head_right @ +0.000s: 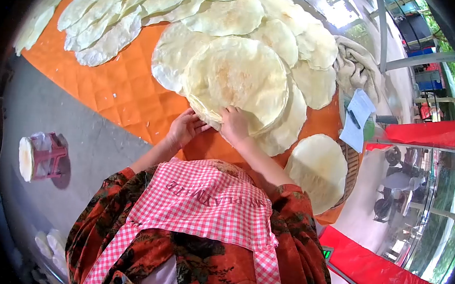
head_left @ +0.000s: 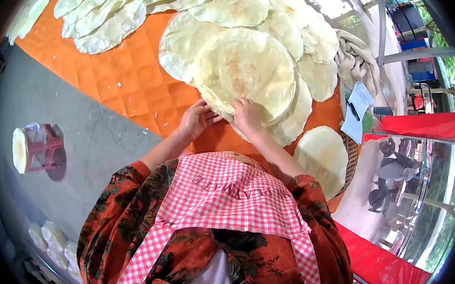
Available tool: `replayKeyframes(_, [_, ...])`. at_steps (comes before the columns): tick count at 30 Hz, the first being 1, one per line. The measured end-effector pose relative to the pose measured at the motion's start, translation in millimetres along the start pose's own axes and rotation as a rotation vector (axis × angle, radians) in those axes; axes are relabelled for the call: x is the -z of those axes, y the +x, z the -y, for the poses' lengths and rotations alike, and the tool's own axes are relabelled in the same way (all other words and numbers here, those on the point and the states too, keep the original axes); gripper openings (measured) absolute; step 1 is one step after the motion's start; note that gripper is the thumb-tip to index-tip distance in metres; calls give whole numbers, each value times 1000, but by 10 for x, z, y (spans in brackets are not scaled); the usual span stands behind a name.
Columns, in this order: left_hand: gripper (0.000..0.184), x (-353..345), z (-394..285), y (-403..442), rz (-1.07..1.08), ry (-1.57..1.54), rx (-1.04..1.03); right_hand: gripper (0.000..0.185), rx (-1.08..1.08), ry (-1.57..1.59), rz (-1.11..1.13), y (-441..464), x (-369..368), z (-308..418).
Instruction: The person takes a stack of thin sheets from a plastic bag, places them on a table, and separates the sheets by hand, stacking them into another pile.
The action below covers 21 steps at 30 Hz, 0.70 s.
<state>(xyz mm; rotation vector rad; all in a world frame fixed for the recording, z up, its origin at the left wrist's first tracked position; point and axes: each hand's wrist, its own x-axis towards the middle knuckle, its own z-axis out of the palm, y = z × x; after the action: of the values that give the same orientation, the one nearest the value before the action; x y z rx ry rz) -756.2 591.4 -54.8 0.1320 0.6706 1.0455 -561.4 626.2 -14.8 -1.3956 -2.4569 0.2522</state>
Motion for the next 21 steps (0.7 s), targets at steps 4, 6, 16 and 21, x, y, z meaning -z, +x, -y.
replayKeyframes(4, [29, -110, -26, 33, -15, 24, -13, 25, -79, 107, 96, 101, 127, -73])
replayKeyframes(6, [29, -100, -1, 60, 11, 32, -33, 24, -155, 182, 140, 137, 141, -105])
replayKeyframes(16, [27, -120, 17, 98, 17, 23, -81, 23, -429, 435, 283, 209, 206, -218])
replayKeyframes(21, [28, -59, 22, 160, 31, 16, -67, 26, -406, 481, 258, 191, 156, -254])
